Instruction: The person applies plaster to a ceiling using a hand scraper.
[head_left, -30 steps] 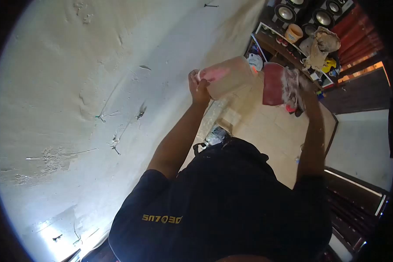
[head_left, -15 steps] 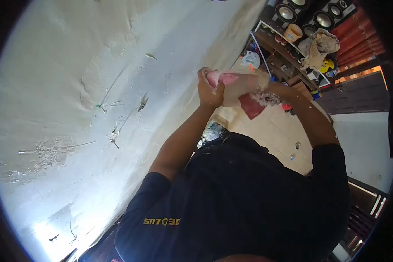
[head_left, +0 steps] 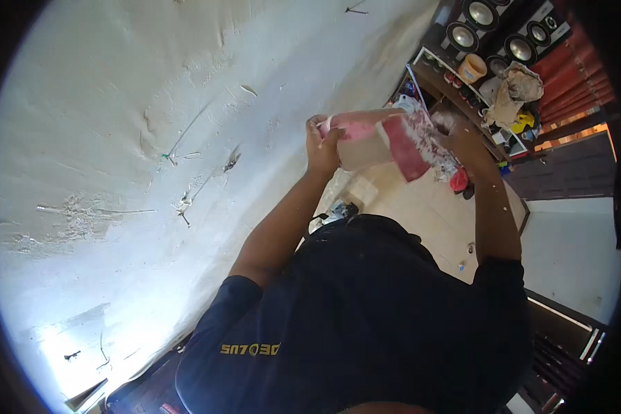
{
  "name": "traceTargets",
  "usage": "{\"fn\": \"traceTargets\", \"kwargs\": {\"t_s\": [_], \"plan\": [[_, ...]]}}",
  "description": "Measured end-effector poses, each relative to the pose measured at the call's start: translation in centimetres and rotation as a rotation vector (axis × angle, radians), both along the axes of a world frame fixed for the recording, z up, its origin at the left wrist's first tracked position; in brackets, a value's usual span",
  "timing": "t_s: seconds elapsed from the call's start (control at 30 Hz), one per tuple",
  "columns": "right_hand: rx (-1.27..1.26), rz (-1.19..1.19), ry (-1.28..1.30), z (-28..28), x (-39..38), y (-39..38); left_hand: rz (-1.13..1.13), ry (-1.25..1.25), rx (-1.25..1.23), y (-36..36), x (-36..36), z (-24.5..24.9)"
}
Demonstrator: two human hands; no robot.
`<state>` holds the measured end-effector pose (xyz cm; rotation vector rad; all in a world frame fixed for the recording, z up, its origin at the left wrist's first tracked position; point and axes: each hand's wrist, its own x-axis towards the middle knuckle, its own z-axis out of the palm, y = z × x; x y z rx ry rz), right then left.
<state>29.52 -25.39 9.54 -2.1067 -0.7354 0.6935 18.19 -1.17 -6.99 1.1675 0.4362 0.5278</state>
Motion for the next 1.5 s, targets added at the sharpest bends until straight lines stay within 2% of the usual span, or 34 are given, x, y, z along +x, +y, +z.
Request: {"fn": "traceTargets", "kwargs": {"t_s": [0.03,0.07,0.13,0.17,0.23,0.27,0.33,0.43,0.5,0.53,0.6,0.63,0.7,0.73,0.77,0.8,0.83,0.87,0.9,0.93,0.97,1.03,1.07,1.13,1.2,1.27,1.4,1.47,1.5], "plan": [[-0.264,-0.007,-0.362,2.9,-1.3,1.3,-0.030,-0.006,-0.083,-0.4,-0.3,2.0],[-0.262,-0.008,-0.365,2.7,-1.9,1.8,-0.031,-0.009,-0.081,-0.6,-0.2,2.7],[-0.085,0.054,-0.833,1.6,-2.9,2.8,-0.037,-0.016,-0.170,-0.8,-0.1,3.5],[-0.156,0.125,-0.842,1.6,-4.3,3.4,-0.038,-0.018,-0.168,-0.7,0.2,3.1],[-0.468,0.457,-0.938,-3.7,-5.2,3.7,0.057,-0.016,-0.242,0.0,0.7,1.8],[-0.442,0.536,-1.033,-5.2,-6.7,3.3,0.062,-0.018,-0.241,0.1,0.7,1.6],[-0.269,0.570,-1.004,-5.1,-8.1,2.2,0.194,0.069,-0.237,0.5,0.7,1.3],[-0.372,0.604,-0.893,-4.4,-8.1,0.6,0.204,0.176,-0.296,1.2,-0.1,-0.5],[-0.288,0.398,-0.828,-4.5,-7.0,-0.6,0.204,0.271,-0.305,1.4,-0.9,-0.3],[-0.289,0.401,-0.830,-4.2,-6.1,-0.9,0.206,0.268,-0.307,1.6,-1.0,-0.7],[-0.023,-0.034,-0.527,-3.5,-4.2,-1.2,0.198,0.110,-0.224,2.1,-1.2,-2.3],[-0.027,-0.026,-0.527,-4.1,-3.3,-1.4,0.181,0.115,-0.232,2.4,-1.2,-2.7],[0.384,-0.552,0.187,-6.6,-2.0,-1.6,0.167,0.036,-0.184,2.4,-1.3,-3.2],[0.379,-0.544,0.190,-7.2,-2.0,-0.9,0.145,-0.042,-0.125,2.4,-1.5,-3.0],[0.442,-0.549,0.164,-7.9,-2.2,-0.2,0.131,-0.035,-0.023,2.4,-1.8,-2.7],[0.504,-0.555,0.138,-8.4,-2.5,0.5,0.135,-0.029,-0.025,2.5,-1.8,-2.5],[0.270,-0.449,0.009,-6.1,-3.3,1.1,0.103,-0.036,0.025,2.6,-1.7,-2.3],[0.265,-0.449,0.018,-4.8,-3.3,1.8,0.069,-0.040,0.074,2.5,-1.8,-1.9],[0.216,-0.154,-0.398,-3.8,-2.9,2.4,0.067,-0.037,0.087,2.1,-2.1,0.2],[0.159,0.152,-0.802,-3.2,-2.8,2.9,0.063,-0.026,0.085,2.1,-2.1,-0.4],[0.157,0.146,-0.793,-2.6,-3.0,3.5,0.031,-0.030,0.036,2.4,-1.8,-1.2],[0.098,0.397,-0.669,-2.0,-3.1,4.5,0.017,-0.055,-0.078,2.4,-1.5,-1.4],[0.099,0.392,-0.665,-2.5,-3.1,4.9,0.013,-0.050,-0.076,2.3,-1.5,-0.8],[-0.125,0.580,-0.730,-4.5,-2.7,5.6,-0.013,0.020,-0.090,2.1,-1.5,0.4],[-0.110,0.594,-0.763,-5.7,-1.8,5.6,-0.019,0.032,0.001,2.0,-1.8,0.7],[-0.104,0.522,-0.765,-4.7,-1.1,6.2,-0.040,0.034,-0.118,1.9,-1.4,0.7],[0.022,0.403,-0.782,-2.0,-1.2,5.9,-0.044,-0.019,-0.095,2.4,-0.8,-0.6],[0.021,0.452,-0.716,-2.0,-2.5,6.7,-0.051,-0.010,-0.189,2.3,-0.5,0.9],[-0.081,0.521,-0.723,-2.9,-2.9,7.2,-0.054,-0.011,-0.186,2.2,-0.3,1.5]]}}
